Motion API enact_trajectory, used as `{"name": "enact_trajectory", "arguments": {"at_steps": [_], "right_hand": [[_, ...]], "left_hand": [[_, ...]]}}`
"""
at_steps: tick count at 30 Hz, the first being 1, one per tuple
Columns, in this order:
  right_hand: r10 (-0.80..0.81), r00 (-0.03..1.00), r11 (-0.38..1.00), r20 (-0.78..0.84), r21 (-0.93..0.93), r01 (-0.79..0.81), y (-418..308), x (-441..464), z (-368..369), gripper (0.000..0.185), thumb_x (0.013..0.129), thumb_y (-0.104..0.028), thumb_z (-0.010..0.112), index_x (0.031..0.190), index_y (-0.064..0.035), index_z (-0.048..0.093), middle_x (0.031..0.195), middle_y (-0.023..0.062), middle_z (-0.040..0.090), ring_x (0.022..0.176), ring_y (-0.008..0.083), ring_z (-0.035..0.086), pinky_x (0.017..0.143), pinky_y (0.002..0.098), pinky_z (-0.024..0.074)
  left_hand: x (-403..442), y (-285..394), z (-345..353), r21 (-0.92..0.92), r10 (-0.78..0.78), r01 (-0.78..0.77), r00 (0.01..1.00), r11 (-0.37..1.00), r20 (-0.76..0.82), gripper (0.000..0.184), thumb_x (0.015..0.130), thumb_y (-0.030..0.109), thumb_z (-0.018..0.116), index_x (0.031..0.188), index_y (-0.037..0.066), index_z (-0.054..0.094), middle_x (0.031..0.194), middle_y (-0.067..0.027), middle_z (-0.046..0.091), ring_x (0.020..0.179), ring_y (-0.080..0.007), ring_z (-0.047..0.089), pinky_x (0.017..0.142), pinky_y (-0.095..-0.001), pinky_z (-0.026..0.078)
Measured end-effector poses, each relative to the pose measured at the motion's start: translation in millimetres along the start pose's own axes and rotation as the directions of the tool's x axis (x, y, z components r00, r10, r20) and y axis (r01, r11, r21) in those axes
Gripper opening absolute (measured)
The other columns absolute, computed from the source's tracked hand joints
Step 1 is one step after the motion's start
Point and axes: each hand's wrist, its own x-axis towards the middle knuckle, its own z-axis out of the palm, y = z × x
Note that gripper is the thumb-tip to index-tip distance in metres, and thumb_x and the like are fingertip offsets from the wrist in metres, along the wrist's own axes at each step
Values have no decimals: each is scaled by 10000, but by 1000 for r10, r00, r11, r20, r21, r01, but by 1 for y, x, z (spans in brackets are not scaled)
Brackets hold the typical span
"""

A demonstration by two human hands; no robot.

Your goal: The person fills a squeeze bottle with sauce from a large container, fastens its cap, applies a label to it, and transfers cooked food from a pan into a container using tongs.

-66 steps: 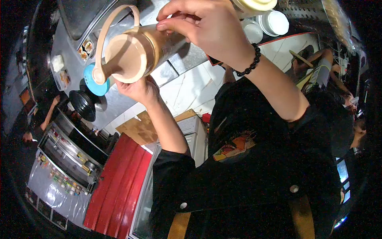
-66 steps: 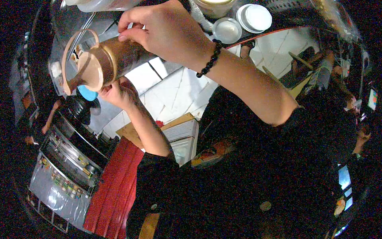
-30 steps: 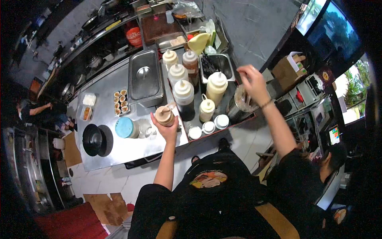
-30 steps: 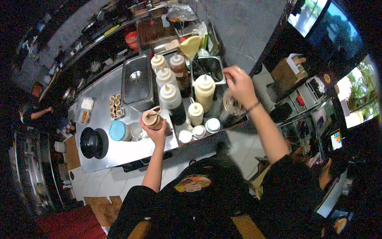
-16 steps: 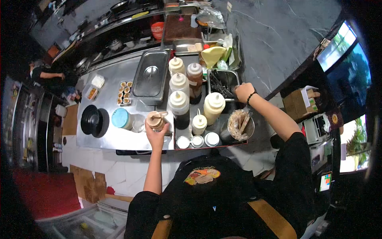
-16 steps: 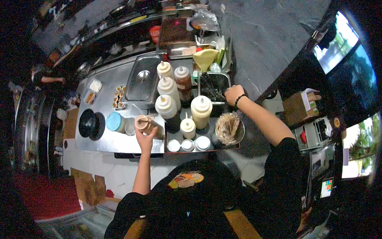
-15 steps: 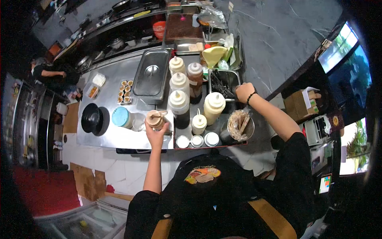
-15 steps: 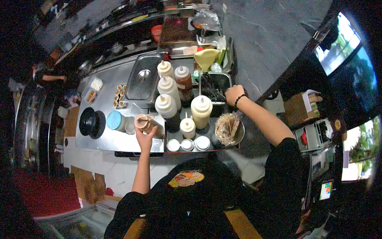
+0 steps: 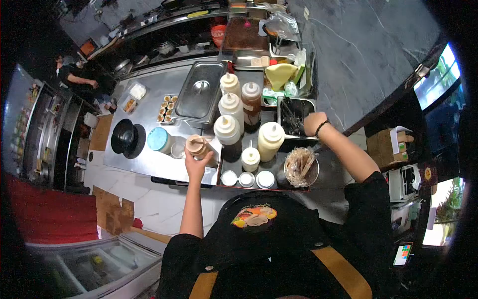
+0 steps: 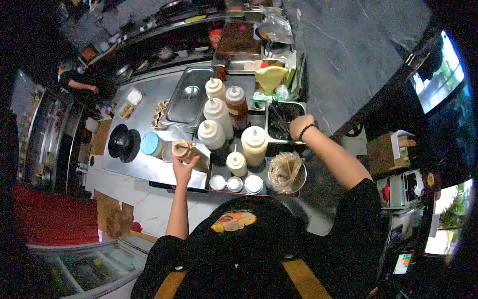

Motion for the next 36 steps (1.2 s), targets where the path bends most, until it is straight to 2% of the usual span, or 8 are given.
{"name": "enact_trajectory", "arguments": {"at_steps": [3, 7, 9, 18, 23, 27, 31, 36], "right_hand": [[-29, 957, 923, -290, 360, 137, 18, 6, -54, 229, 777, -156, 533, 936, -39, 648, 998, 145, 642, 911, 319, 617, 751, 405, 497], [-10, 757, 468, -653, 666, 581, -26, 37, -88, 782, 635, -312, 777, 1252, -8, 406, 1154, 212, 551, 1064, 322, 549, 902, 371, 441], [-9, 581, 457, -814, 513, 726, -62, 83, -69, 964, 547, -361, 830, 1298, -2, 343, 1183, 235, 525, 1102, 317, 529, 915, 377, 433], [24, 713, 199, -700, 703, 683, -59, 112, -78, 747, 554, -226, 828, 1164, -61, 429, 1074, 160, 601, 992, 279, 595, 866, 355, 460], [-33, 719, 283, -694, 683, 673, -59, 114, -76, 860, 555, -235, 833, 1254, -57, 365, 1137, 189, 563, 1049, 302, 562, 916, 369, 428], [50, 684, 403, -728, 641, 653, -54, 100, -76, 1001, 588, -295, 817, 1353, 2, 244, 1303, 256, 404, 1218, 353, 408, 1019, 389, 333], [189, 776, 61, -602, 796, 602, -33, 55, -82, 819, 686, -171, 752, 1339, -19, 281, 1266, 193, 443, 1163, 286, 462, 972, 374, 390], [118, 673, -414, -730, 580, 701, -4, -6, -105, 603, 748, 0, 664, 1280, -58, 386, 1171, 94, 506, 1073, 198, 501, 918, 329, 437]], "left_hand": [[-1, 2, -1, 25, -18, 18, 1000, 1000, -1, 731, 611, 261, 826, 1183, 20, 439, 1082, -145, 596, 1000, -261, 580, 857, -352, 440], [3, -11, -2, -35, -43, 46, 995, 998, 96, 806, 588, 282, 845, 1205, 15, 400, 1084, -159, 593, 1005, -276, 578, 858, -351, 446], [3, -2, -2, 29, 4, -6, 996, 1000, 88, 820, 564, 285, 856, 1193, 14, 405, 1081, -164, 594, 1002, -275, 583, 851, -356, 454], [1, -20, -19, -29, -54, 53, 998, 998, -32, 798, 521, 310, 871, 1123, -21, 465, 977, -157, 639, 893, -231, 632, 787, -333, 495], [20, 107, -79, -265, 17, -40, 996, 964, -91, 727, 553, 85, 852, 1155, -18, 458, 1066, -102, 577, 932, -198, 590, 808, -320, 490], [38, 204, -99, -115, 344, -359, 929, 926, -137, 680, 579, 34, 825, 1160, -11, 475, 1070, -106, 574, 923, -204, 595, 805, -311, 517], [61, 260, -56, -237, 509, -514, 856, 825, -87, 745, 546, 148, 873, 1160, 13, 473, 1042, -88, 610, 913, -202, 619, 791, -321, 522], [82, 258, 31, -208, 528, -512, 849, 833, 26, 803, 532, 333, 864, 1138, 5, 451, 989, -157, 630, 903, -259, 641, 783, -350, 515]]}}
